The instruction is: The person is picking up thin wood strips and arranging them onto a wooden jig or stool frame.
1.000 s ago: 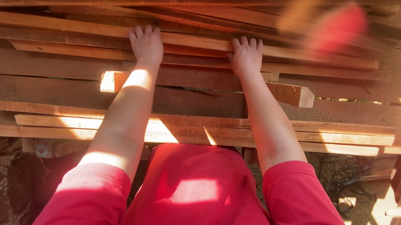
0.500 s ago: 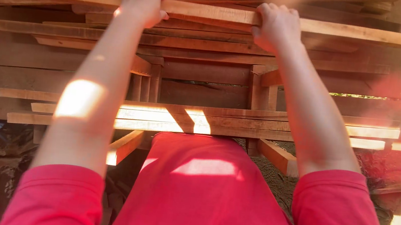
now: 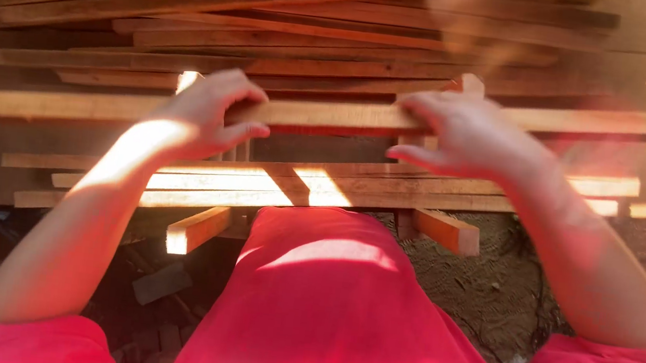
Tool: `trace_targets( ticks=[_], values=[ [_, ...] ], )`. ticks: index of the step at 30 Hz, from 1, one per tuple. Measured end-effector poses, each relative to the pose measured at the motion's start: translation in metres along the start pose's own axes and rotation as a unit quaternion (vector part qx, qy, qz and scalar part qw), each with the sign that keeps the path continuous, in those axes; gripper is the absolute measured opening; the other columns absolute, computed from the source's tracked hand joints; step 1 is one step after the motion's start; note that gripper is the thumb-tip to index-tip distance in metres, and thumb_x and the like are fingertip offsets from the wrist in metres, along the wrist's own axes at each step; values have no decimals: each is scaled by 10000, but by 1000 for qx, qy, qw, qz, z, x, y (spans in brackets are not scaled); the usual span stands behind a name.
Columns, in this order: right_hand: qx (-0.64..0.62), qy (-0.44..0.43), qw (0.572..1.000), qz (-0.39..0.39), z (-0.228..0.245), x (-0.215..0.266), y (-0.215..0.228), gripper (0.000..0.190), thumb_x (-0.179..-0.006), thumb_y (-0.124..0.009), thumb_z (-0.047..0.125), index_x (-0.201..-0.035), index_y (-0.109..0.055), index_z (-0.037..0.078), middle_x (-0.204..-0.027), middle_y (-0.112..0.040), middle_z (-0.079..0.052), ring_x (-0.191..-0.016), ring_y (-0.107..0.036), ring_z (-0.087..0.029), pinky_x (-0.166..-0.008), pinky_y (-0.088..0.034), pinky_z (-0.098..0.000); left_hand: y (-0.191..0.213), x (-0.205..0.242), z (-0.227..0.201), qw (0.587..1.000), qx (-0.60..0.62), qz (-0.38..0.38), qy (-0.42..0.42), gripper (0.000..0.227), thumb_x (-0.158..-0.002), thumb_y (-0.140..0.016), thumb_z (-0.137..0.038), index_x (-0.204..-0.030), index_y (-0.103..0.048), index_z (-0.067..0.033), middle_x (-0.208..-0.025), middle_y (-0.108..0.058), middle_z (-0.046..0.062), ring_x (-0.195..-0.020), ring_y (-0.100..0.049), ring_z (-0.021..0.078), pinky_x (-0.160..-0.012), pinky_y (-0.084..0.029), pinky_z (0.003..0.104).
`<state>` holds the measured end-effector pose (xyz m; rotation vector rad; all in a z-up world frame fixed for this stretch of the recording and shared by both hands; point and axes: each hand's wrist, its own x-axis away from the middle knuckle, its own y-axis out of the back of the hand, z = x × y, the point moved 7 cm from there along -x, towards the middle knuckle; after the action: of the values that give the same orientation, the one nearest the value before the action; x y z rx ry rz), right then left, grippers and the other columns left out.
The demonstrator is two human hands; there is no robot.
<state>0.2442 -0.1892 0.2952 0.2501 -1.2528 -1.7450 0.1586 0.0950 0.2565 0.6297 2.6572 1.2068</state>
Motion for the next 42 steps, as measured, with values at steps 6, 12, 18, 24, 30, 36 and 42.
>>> trace_targets(
  ticks=[6,12,18,24,30,36,42],
  values=[
    [10,-3,998,69,-16,-38,-75,516,-964,-641,526,-1289,-637,126,-1072,-715,-127,-947,-723,-404,-809,-574,-529,-54,-2,20,998,8,33,45,438,-901,-800,-314,-1212,-655,-41,-1093,-667,154,-1077,-664,373,-969,-521,466],
    [144,2,988,48,-74,-101,-155,423,-958,-675,501,-1251,-643,198,-1051,-696,-69,-864,-740,-353,-740,-594,-497,-115,-33,86,973,-121,132,147,425,-929,-773,-397,-1233,-676,-116,-1118,-659,83,-1083,-664,305,-931,-559,417],
    [172,-36,979,99,-101,-136,-210,436,-919,-714,492,-1218,-663,178,-1167,-705,-83,-958,-742,-374,-795,-619,-501,-196,-51,160,937,-223,215,161,354,-894,-744,-468,-1112,-662,-201,-1039,-632,-8,-1037,-653,268,-897,-564,389],
    [146,-94,978,119,-138,-161,-287,416,-946,-668,475,-1284,-653,233,-1277,-654,-61,-1076,-702,-363,-866,-607,-495,-255,-43,207,929,-147,229,253,377,-951,-696,-336,-1287,-653,-170,-1187,-704,78,-1164,-674,326,-987,-562,456],
    [51,-161,979,113,-143,-159,-313,612,-940,-505,584,-1429,-580,223,-1423,-596,-94,-1298,-571,-376,-1178,-325,-620,-314,-32,249,913,-183,241,275,611,-891,-728,-293,-1461,-537,-180,-1347,-636,50,-1257,-614,312,-1067,-481,454],
    [-64,-183,976,97,-99,-152,-275,758,-1031,-290,722,-1457,-567,158,-1443,-611,-127,-1385,-505,-371,-1237,-124,-645,-281,-38,133,909,-187,238,286,1374,-682,-709,-848,-1652,-118,-75,-1718,-152,131,-1557,-151,421,-1253,-145,602],
    [-74,-184,977,81,-110,-145,-307,605,-1048,-369,641,-1376,-643,214,-1333,-684,-87,-1265,-591,-340,-1129,-308,-568,-271,-24,94,902,-178,243,310,1456,-676,-838,-729,-1653,-25,-19,-1719,-154,134,-1568,-120,363,-1274,-42,605]
  ],
)
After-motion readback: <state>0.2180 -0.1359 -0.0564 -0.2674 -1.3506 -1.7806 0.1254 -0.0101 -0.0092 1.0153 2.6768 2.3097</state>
